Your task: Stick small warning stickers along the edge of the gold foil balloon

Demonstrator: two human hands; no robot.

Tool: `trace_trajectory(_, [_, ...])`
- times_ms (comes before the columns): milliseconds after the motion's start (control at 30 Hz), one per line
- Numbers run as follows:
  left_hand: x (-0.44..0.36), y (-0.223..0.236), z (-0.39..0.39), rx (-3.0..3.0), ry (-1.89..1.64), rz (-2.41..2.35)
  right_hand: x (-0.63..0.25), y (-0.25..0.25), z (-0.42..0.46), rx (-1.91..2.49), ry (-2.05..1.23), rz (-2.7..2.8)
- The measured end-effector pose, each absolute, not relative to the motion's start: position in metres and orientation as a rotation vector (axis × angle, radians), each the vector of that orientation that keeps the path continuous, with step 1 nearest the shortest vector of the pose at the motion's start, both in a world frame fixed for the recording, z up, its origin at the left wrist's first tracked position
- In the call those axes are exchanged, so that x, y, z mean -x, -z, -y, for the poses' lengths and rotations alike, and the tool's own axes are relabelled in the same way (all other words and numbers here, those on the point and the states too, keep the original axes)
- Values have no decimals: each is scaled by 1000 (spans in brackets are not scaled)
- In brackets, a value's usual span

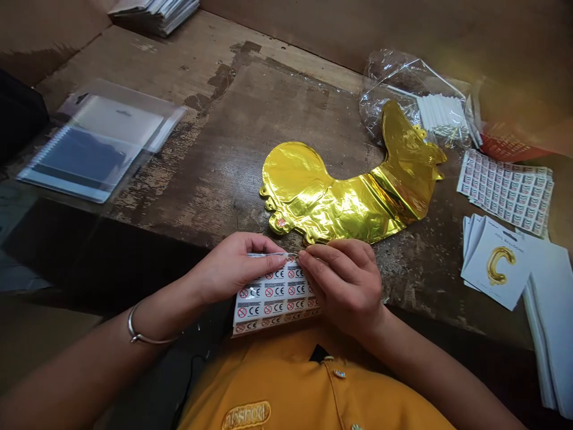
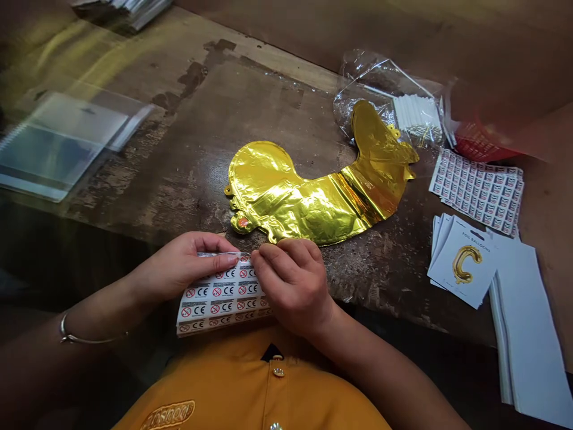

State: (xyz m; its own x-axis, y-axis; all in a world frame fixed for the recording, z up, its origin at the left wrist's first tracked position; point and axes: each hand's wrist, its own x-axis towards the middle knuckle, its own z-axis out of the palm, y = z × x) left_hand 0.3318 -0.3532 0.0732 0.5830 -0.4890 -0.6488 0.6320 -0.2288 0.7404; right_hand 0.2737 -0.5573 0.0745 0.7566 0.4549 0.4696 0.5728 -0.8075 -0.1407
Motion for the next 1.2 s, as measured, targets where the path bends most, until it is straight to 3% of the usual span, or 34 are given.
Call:
trace_trajectory(267, [-331, -73, 354, -1393, 1047, -163, -276, -71, 557, 2644, 669, 844])
trace_trajectory(500, [-330, -72, 354, -1367, 1011, -167, -278, -76, 551, 2681, 485, 694])
trace_trajectory(1200, [-327, -65, 353, -1238, 968, -196, -279, -73, 548, 2663, 559, 742])
